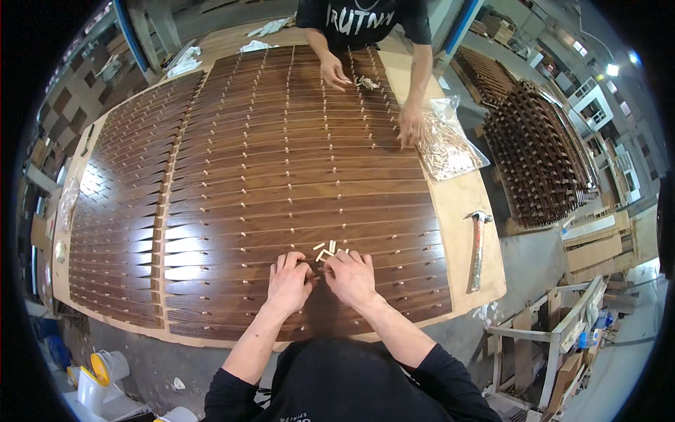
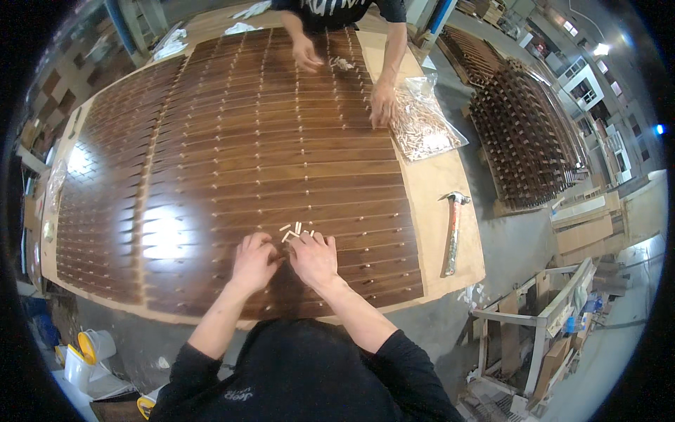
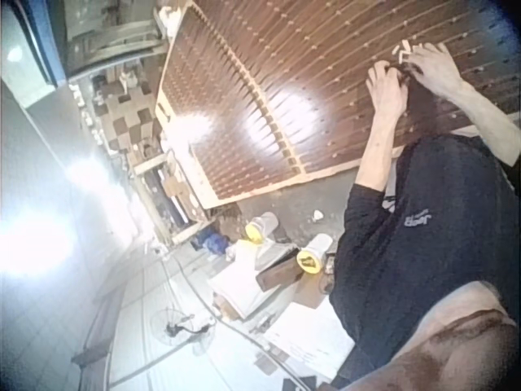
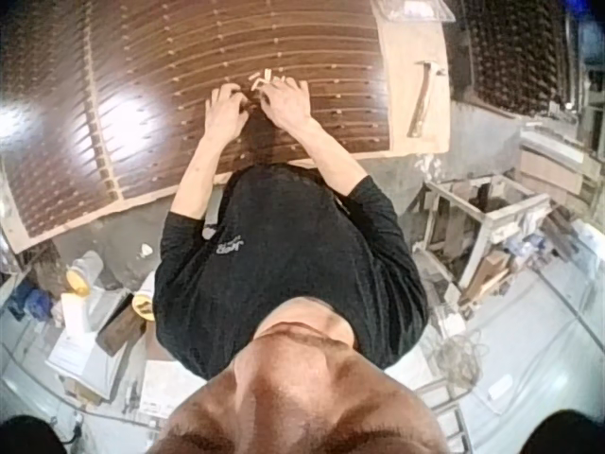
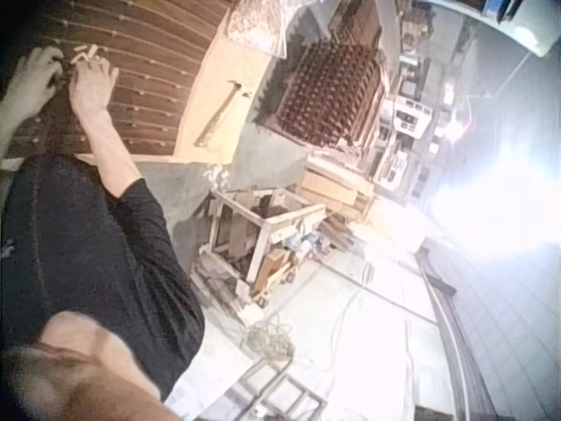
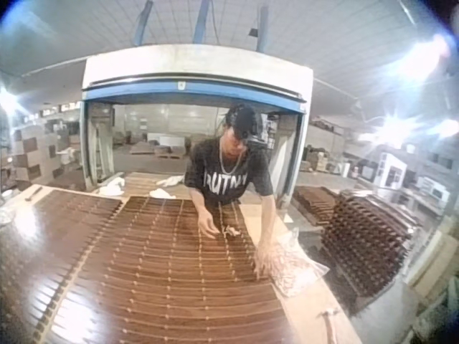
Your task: Two people pick up wooden pegs from piles on a table and insert them into pre-drilled holes in wooden slats by hand. They work across the rows of slats, periodically gathering more pegs to fill the remaining holes.
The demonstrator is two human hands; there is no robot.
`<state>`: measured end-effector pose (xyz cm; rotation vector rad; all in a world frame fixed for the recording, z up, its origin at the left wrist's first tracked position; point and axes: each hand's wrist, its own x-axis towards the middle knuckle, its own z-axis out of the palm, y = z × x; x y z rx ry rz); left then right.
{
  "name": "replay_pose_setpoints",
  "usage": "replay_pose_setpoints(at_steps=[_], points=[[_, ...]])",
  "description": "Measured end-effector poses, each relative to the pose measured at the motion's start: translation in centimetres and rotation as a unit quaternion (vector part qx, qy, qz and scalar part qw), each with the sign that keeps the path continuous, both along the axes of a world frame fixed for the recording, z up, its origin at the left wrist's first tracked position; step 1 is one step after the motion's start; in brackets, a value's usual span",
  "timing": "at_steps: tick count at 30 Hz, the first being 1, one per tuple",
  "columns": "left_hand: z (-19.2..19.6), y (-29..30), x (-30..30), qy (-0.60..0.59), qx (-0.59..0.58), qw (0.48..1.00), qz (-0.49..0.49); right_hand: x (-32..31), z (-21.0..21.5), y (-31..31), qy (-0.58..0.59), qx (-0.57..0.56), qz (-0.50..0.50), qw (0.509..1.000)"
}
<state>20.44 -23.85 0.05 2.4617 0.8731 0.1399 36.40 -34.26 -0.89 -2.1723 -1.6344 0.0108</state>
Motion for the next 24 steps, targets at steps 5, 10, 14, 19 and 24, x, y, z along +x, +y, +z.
replay_pose_setpoints(at_steps=[5, 10, 14, 19, 24], points=[[0.3, -0.5, 0.0, 0.006, 0.042, 0.999, -0.007, -0.1, -0.7, -0.3, 0.032, 0.024, 0.012, 0.999], [0.4, -1.0, 0.7, -0.053, 0.010, 0.998, 0.021, 0.8, 0.1, -0.6, 0.148, -0.001, -0.004, 0.989], [1.6, -1.8, 1.6, -0.238, -0.203, 0.927, 0.206, 1.8, 3.4, -1.1, 0.420, -0.034, -0.082, 0.903], [1.0, -2.4, 5.8, -0.425, -0.586, 0.572, 0.387, 0.9, 6.2, -0.5, 0.401, 0.065, 0.025, 0.913], [-1.5, -2.2, 6.6, -0.435, -0.646, 0.503, 0.375, 2.0, 6.0, -0.9, 0.427, 0.056, -0.009, 0.903]])
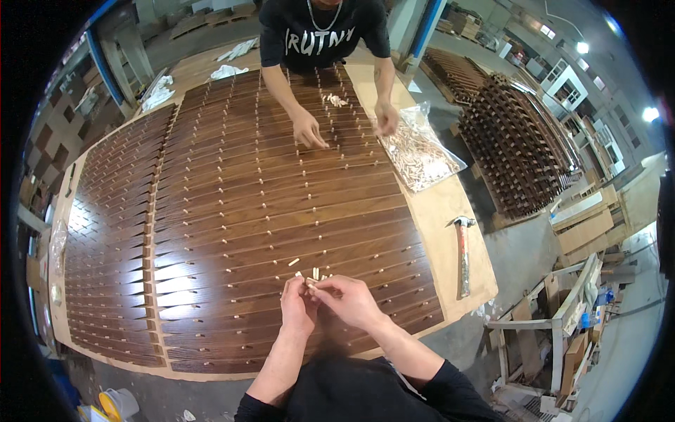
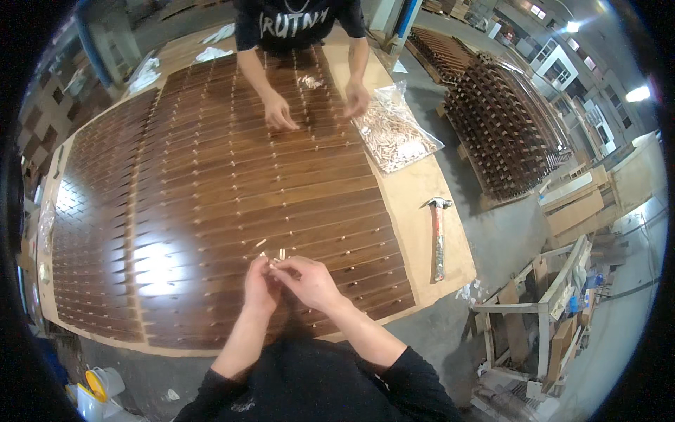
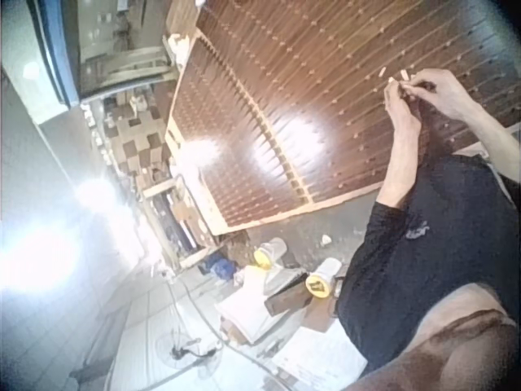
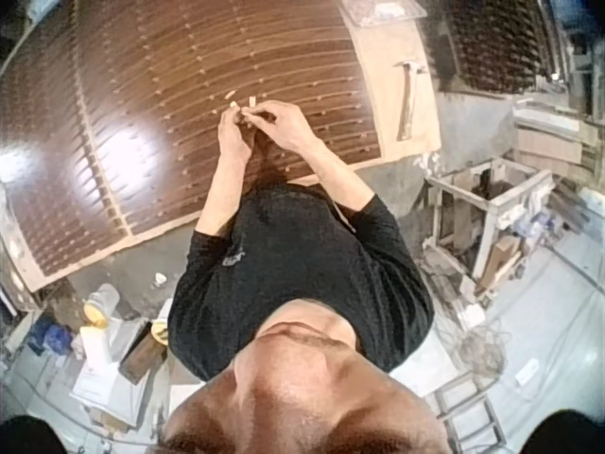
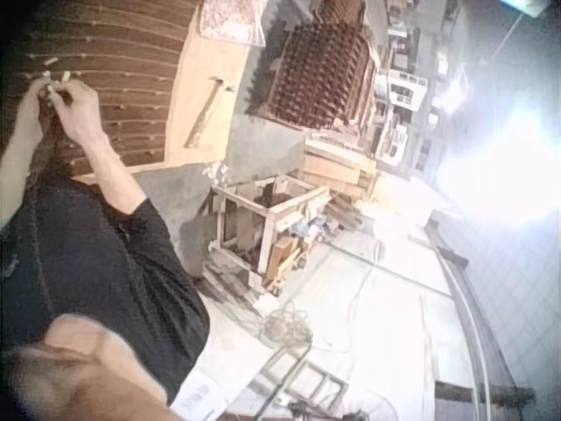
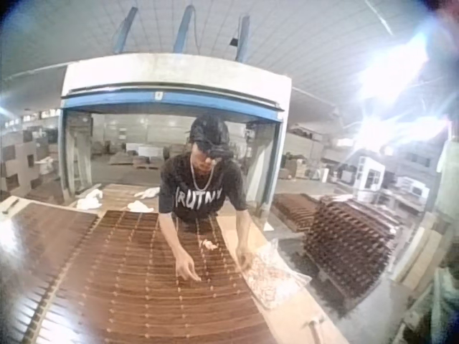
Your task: Two people pick up wooden pegs from piles on a table and insert them into pre-drilled holes in wooden slats by hand. They work across the rows of slats, periodically gathering more pegs to fill the remaining holes.
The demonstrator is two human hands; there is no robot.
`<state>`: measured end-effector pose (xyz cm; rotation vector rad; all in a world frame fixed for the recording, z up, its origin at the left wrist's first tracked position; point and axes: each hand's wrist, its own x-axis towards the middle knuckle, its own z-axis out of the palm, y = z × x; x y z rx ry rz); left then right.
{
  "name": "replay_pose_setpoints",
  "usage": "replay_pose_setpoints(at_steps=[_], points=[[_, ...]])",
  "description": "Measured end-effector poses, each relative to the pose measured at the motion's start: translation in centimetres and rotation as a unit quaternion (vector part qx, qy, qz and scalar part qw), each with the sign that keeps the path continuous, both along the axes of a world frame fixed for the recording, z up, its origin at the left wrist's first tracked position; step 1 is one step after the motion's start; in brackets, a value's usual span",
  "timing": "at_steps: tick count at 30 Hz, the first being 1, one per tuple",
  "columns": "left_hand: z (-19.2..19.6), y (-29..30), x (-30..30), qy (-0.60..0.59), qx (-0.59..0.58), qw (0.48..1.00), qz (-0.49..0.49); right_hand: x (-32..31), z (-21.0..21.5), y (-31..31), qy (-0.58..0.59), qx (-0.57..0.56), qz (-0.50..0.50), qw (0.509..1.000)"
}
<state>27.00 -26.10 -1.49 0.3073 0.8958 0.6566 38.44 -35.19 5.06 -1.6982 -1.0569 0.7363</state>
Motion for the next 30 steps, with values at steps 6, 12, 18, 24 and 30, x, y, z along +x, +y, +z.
replay_pose_setpoints(at_steps=[6, 12, 18, 24, 30], points=[[-0.6, -0.5, 1.7, -0.010, -0.035, 0.998, -0.049, 2.0, -0.3, -1.5, -0.035, -0.018, 0.019, 0.999], [0.1, -0.2, 0.8, -0.040, -0.023, 0.995, -0.090, 8.0, -1.4, -2.1, 0.027, -0.117, -0.150, 0.981], [0.1, -0.3, 0.0, -0.002, 0.065, 0.989, -0.135, 15.8, -5.1, -1.3, -0.129, -0.149, -0.169, 0.966], [1.1, -0.4, -0.4, 0.006, 0.085, 0.984, -0.155, 16.8, -4.9, 0.2, -0.357, -0.189, -0.026, 0.914], [1.0, -0.8, -0.2, 0.036, 0.097, 0.979, -0.176, 15.8, -7.4, 1.1, -0.500, -0.191, 0.004, 0.845]])
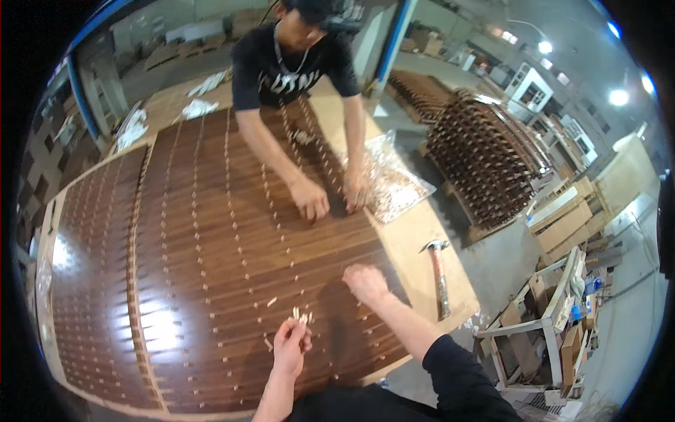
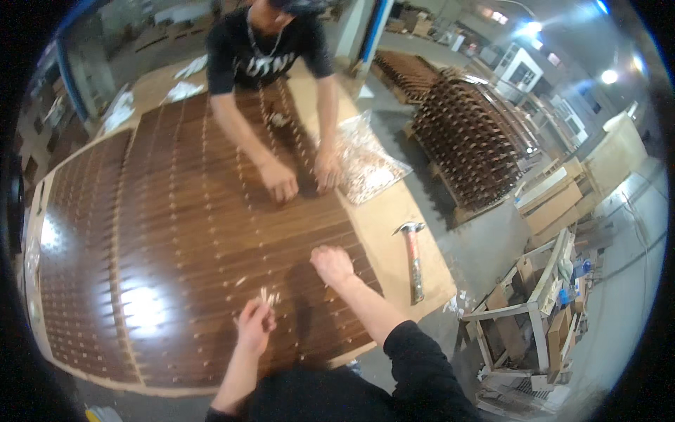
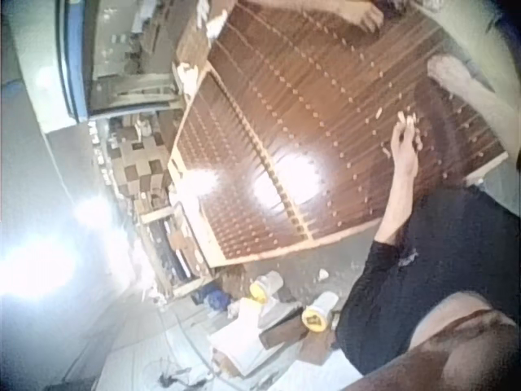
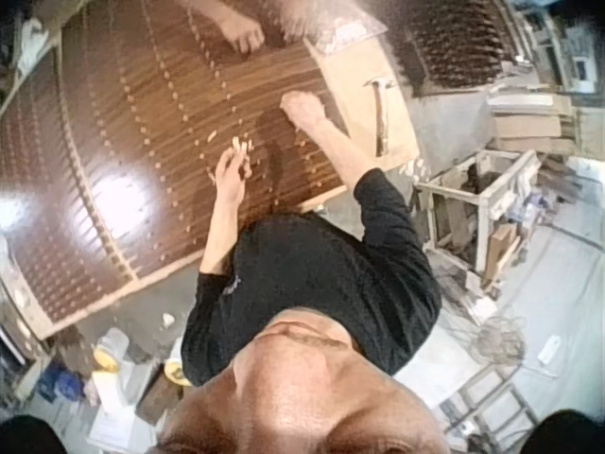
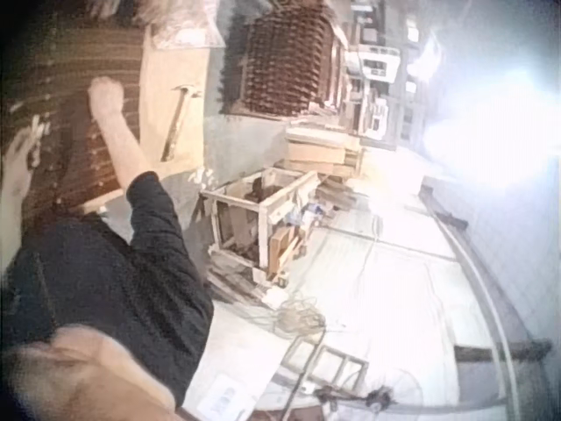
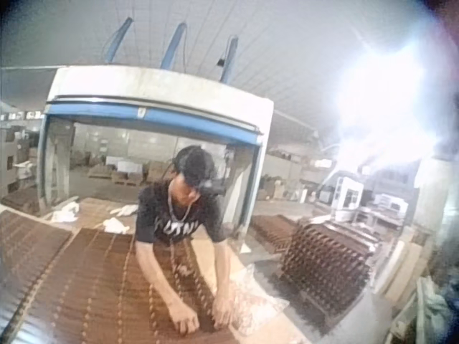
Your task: Two people pick up wooden pegs from piles on a table and insert them into pre-drilled holes in wooden slats by hand. They work across the rows of slats, periodically gathering more pegs to fill the remaining holes.
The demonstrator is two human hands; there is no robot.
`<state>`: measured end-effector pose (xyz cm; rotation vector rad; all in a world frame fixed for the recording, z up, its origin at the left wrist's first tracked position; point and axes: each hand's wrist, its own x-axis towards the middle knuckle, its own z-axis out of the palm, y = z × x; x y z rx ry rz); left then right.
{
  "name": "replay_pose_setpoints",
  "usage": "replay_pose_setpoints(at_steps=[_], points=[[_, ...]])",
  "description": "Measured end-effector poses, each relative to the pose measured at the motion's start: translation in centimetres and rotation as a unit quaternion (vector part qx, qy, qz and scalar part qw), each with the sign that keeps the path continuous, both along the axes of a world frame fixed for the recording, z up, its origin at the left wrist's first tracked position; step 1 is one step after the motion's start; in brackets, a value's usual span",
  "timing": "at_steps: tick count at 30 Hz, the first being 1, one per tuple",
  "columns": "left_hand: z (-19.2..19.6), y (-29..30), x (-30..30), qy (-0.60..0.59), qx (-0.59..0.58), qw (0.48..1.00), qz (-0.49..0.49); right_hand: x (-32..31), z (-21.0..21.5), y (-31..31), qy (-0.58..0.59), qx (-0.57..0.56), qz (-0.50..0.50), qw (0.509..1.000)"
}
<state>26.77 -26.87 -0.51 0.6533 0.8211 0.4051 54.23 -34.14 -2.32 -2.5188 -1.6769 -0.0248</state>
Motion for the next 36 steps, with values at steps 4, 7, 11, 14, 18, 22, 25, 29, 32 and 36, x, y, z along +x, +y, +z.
replay_pose_setpoints(at_steps=[4, 7, 11, 14, 18, 22, 25, 29, 32, 36], points=[[-0.6, -0.6, 0.0, -0.023, 0.014, 1.000, -0.005, -0.3, 0.9, -0.8, 0.140, 0.089, -0.023, 0.986], [-0.6, -0.4, -0.4, -0.026, 0.026, 0.999, -0.009, -0.8, 2.4, -0.9, 0.180, 0.061, -0.086, 0.978], [-0.5, -0.4, 0.6, -0.008, 0.036, 0.998, -0.042, -0.9, 0.8, -1.4, 0.063, 0.084, -0.102, 0.989], [-0.7, -0.6, 0.7, -0.017, 0.047, 0.997, -0.063, -1.2, 0.8, -1.1, 0.049, 0.061, -0.145, 0.986], [0.0, -0.1, 1.2, 0.016, 0.069, 0.996, -0.059, -4.0, 4.6, -1.3, 0.125, 0.122, -0.140, 0.975], [-1.3, -0.7, 2.1, 0.023, 0.082, 0.993, -0.077, -8.1, 5.5, -2.7, 0.513, 0.093, -0.016, 0.853], [-2.8, -0.5, 2.3, 0.020, 0.163, 0.983, -0.087, -9.4, 5.3, -2.9, 0.591, 0.078, -0.028, 0.803], [-1.1, -1.5, 2.7, 0.031, 0.133, 0.988, -0.079, -9.2, 5.1, -4.1, 0.611, 0.081, -0.039, 0.786], [-0.5, -1.5, 3.3, 0.060, 0.116, 0.989, -0.070, -8.9, 6.2, -4.3, 0.581, 0.082, -0.091, 0.804], [0.4, -1.0, 2.5, 0.026, 0.094, 0.995, -0.036, -4.3, 7.2, -4.9, 0.527, 0.136, -0.250, 0.800]])
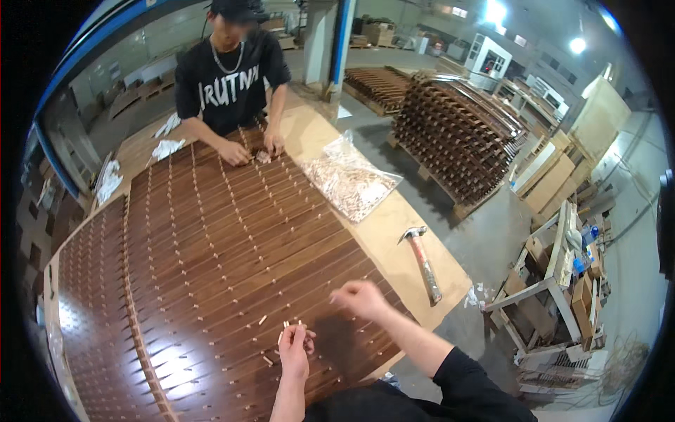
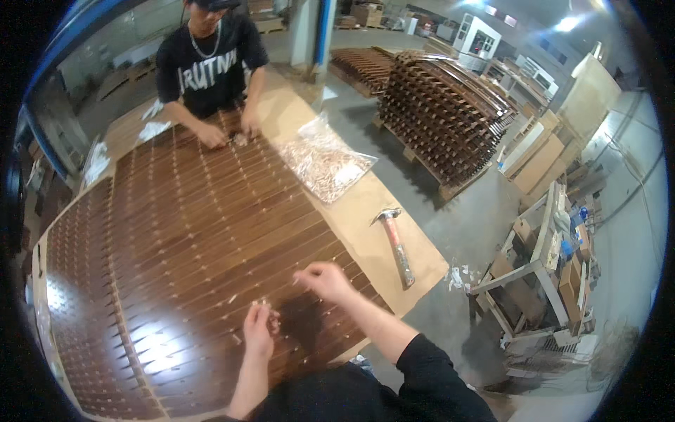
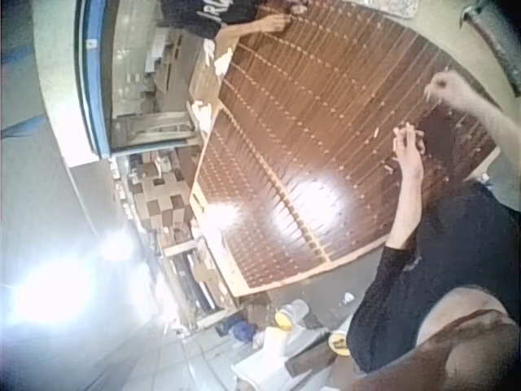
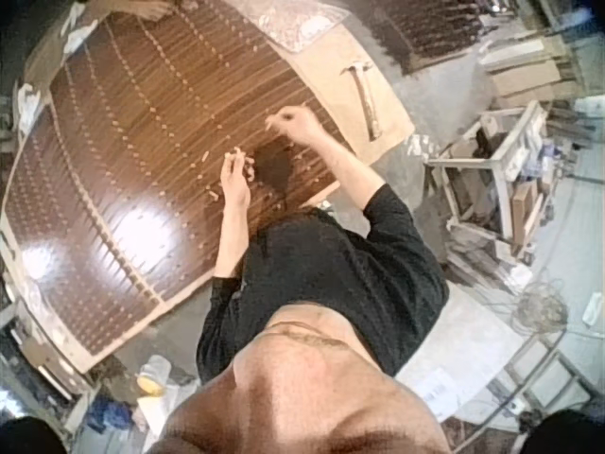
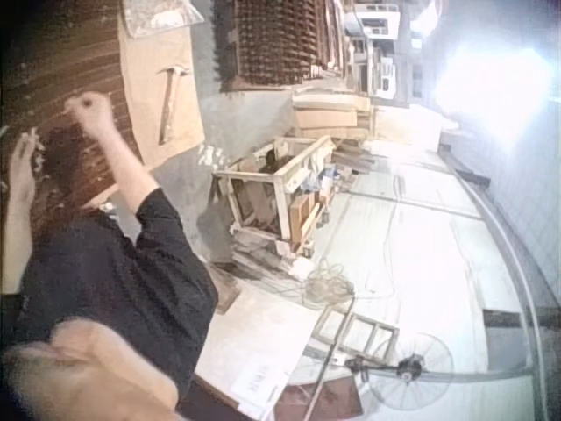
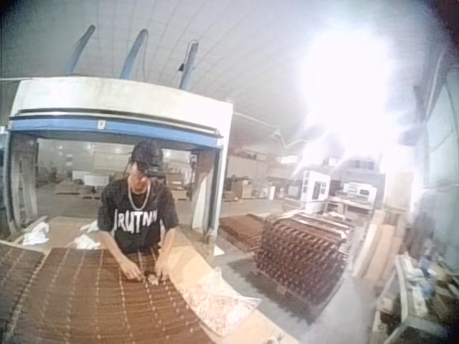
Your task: Two people pick up wooden pegs from piles on a table and insert them into pre-drilled holes in wooden slats by hand. They work across the rows of slats, periodically gathering more pegs to fill the remaining holes.
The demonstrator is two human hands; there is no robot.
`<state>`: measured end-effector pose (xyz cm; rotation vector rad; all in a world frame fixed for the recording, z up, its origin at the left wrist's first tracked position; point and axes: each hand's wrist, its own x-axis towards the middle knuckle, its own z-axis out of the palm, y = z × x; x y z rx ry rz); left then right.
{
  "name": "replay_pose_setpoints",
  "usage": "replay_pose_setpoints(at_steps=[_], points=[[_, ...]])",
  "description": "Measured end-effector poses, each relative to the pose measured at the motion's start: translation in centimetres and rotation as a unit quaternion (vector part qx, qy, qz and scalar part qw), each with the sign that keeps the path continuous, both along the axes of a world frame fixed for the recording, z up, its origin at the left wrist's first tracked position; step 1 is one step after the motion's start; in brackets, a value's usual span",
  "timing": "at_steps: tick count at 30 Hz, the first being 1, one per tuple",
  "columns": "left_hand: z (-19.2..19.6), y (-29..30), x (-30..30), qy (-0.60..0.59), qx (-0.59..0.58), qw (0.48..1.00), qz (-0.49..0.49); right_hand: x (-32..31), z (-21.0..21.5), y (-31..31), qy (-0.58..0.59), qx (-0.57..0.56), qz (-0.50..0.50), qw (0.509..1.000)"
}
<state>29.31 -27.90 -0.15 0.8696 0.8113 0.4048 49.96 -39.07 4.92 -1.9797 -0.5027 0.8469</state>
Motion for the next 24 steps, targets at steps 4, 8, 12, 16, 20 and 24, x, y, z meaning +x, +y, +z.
replay_pose_setpoints(at_steps=[4, 8, 12, 16, 20, 24], points=[[-0.8, 0.6, -0.5, -0.017, -0.024, 0.999, -0.012, 8.4, -3.5, -2.1, -0.090, 0.013, -0.110, 0.990], [-0.9, 0.2, -1.3, -0.013, -0.035, 0.999, -0.006, 12.1, -4.4, -2.1, -0.228, -0.039, -0.037, 0.972], [-0.3, -0.3, -1.3, -0.009, -0.029, 1.000, -0.003, 12.5, -5.2, -1.0, -0.238, -0.072, 0.024, 0.968], [-0.2, -0.2, -1.8, -0.020, -0.020, 1.000, -0.008, 12.9, -4.2, -0.1, -0.255, -0.111, 0.109, 0.954], [-0.1, -0.3, -1.9, -0.016, -0.013, 1.000, 0.006, 13.0, -3.6, 0.1, -0.318, -0.138, 0.183, 0.920], [0.1, -0.8, -1.2, -0.017, -0.006, 1.000, -0.009, 13.6, -3.2, 0.3, -0.372, -0.215, 0.284, 0.857]])
